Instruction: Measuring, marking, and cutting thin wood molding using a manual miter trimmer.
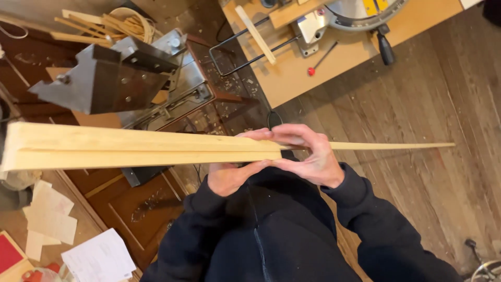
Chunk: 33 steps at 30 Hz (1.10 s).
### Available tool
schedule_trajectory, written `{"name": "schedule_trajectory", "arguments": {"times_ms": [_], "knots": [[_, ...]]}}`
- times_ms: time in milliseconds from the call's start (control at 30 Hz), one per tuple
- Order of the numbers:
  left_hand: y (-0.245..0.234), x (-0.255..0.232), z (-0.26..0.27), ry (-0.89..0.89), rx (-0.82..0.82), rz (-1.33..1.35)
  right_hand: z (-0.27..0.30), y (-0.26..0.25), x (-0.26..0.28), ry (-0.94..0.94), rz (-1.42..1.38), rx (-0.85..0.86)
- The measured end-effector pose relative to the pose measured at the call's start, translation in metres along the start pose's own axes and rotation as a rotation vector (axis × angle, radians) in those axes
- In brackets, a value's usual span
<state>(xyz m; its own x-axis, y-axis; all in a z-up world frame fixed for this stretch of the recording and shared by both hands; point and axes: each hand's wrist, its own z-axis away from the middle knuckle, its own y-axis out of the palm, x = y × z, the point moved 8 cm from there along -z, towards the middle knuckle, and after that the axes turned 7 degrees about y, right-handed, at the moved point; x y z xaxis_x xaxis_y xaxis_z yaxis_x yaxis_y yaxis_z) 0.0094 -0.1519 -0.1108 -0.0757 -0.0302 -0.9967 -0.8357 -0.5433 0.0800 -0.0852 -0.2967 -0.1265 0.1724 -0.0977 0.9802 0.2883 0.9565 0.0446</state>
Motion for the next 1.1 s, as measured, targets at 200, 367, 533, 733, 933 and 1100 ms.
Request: {"name": "schedule_trajectory", "arguments": {"times_ms": [200,367,533,733,933,1100], "knots": [[-0.010,0.000,0.003,-0.019,-0.201,-0.125,-0.030,-0.023,0.032,-0.112,0.072,0.138],[-0.019,0.012,0.002,-0.134,-0.374,0.025,-0.107,-0.140,-0.155,0.193,0.612,-0.133],[-0.032,0.025,0.006,-0.227,-0.552,0.101,-0.173,-0.186,-0.319,0.057,1.145,-0.122],[-0.035,0.019,-0.005,-0.189,-0.509,-0.020,-0.185,-0.183,-0.301,-0.089,1.302,0.007],[-0.043,0.038,0.000,-0.311,-0.601,0.097,-0.091,-0.151,-0.120,-0.087,0.452,-0.236],[-0.046,0.036,-0.008,-0.267,-0.548,0.052,0.007,-0.065,-0.074,-0.038,-0.389,-0.194]]}}
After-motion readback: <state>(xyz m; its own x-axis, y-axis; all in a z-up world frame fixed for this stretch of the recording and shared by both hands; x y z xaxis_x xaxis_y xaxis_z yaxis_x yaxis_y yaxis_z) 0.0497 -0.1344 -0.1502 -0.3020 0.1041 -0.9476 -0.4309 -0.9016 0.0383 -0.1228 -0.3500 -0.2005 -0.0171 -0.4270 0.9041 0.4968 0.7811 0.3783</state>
